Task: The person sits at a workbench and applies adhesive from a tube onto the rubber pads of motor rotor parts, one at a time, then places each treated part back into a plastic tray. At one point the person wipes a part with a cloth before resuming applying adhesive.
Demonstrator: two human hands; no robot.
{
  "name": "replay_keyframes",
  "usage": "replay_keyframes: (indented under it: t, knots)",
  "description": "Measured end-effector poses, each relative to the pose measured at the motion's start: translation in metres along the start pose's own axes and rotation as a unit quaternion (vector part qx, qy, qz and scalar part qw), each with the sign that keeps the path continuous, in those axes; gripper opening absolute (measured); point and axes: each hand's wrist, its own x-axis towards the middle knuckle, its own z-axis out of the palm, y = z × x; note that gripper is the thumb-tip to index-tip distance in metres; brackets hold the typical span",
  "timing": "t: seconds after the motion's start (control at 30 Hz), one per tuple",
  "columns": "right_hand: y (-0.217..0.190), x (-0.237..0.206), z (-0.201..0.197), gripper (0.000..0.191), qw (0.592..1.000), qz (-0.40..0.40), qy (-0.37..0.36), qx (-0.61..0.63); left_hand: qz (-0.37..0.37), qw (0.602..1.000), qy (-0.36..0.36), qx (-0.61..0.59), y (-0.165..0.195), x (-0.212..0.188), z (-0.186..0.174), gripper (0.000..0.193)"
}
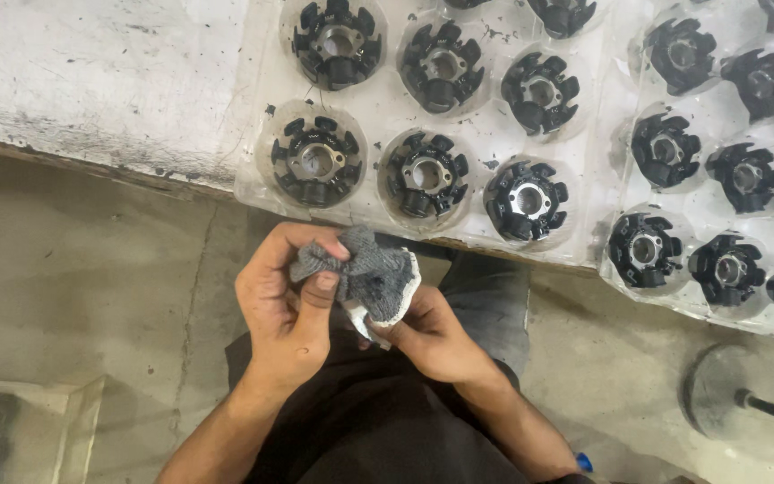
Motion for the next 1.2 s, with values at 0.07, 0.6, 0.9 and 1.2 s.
replay_keyframes:
  t: [0.07,0.6,0.9,1.2]
  knots:
    - [-0.015,-0.002,-0.002,0.023,0.999,0.019,-0.030,-0.016,0.009,1.000,0.013,0.018,0.005,-0.001,-0.004,0.015]
    - [-0.014,-0.006,0.003,0.014,0.997,0.069,0.029,0.018,0.075,0.995,-0.023,0.068,0.011,-0.010,0.003,0.018]
    - [-0.038,-0.011,0.010,0.025,0.994,0.025,-0.039,-0.096,0.026,0.999,0.011,-0.034,0.003,-0.009,0.001,0.019]
    - [-0.034,-0.010,0.011,0.017,0.979,-0.095,-0.026,-0.177,0.000,0.999,-0.017,-0.035,0.006,-0.013,0.005,0.017]
